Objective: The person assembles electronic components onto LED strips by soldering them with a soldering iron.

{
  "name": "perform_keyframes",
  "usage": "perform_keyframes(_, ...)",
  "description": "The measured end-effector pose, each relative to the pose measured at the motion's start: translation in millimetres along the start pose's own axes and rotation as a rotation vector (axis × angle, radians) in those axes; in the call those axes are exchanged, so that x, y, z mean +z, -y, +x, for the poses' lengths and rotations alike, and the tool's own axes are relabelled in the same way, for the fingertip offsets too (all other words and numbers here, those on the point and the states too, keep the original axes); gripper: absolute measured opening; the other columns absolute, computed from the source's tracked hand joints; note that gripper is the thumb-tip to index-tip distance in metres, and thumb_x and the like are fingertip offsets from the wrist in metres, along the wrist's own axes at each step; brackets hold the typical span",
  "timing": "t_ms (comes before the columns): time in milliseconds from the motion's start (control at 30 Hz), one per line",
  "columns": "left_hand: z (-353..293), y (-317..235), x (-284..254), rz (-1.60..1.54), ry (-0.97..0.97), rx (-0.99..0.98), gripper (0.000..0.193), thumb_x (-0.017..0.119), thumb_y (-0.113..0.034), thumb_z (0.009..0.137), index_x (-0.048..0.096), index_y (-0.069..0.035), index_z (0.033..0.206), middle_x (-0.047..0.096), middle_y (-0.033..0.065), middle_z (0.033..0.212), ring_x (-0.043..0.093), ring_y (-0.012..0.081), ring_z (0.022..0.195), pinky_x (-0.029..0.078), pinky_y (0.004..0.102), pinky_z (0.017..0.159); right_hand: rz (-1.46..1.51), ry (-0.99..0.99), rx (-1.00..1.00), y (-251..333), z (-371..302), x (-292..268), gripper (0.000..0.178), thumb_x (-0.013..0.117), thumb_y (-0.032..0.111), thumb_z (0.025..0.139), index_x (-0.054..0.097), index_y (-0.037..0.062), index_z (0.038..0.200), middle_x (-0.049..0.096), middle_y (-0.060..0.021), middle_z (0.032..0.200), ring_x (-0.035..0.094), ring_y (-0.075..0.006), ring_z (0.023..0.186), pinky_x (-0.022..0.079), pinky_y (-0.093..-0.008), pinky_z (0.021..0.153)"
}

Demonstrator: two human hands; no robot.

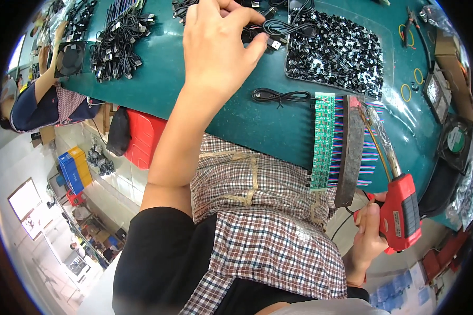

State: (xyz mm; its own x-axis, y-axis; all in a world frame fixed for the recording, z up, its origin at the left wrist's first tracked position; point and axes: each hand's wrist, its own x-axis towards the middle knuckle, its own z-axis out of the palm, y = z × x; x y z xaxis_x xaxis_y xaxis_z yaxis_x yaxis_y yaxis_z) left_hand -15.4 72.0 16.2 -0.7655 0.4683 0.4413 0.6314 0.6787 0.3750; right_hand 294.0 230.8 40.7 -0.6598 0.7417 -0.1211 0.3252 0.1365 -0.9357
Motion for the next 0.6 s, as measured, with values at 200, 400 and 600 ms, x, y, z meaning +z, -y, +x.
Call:
perform_keyframes(200,1.4,0.1,1.0,-0.310,-0.057,-0.077,0.012,0.080,-0.005,0.073,0.070,-0.005,0.081,0.060,0.0101,0.100,0.061,0.0227,0.091,0.049,0.0344,0.077,0.012,-0.047,0.000,-1.9,-0.6,0.1,0.017,0.060,0.001,0.096,0.055,-0.0063,0.112,0.051,-0.0044,0.071,0.038,-0.0059,0.049,0.032,-0.0239,0.046)
perform_keyframes(400,2.0,-20.8,-6.5,-1.214,-0.130,-0.355,0.010,0.066,0.003,0.094,0.063,0.002,0.104,0.072,0.0142,0.108,0.066,0.0108,0.086,0.053,0.0228,0.080,0.016,-0.073,-0.037,2.1,2.6,-0.2,0.018,0.061,0.001,0.095,0.056,-0.0063,0.111,0.052,-0.0053,0.072,0.037,-0.0060,0.049,0.032,-0.0237,0.047)
perform_keyframes(600,-13.9,-48.4,-19.8,-0.991,0.105,-0.179,0.008,0.065,-0.001,0.093,0.068,-0.002,0.101,0.067,0.0075,0.094,0.067,0.0154,0.080,0.053,0.0274,0.071,0.027,-0.051,-0.052,1.9,5.2,1.4,0.017,0.056,-0.001,0.096,0.054,-0.0055,0.112,0.048,-0.0038,0.070,0.036,-0.0060,0.050,0.033,-0.0239,0.048)
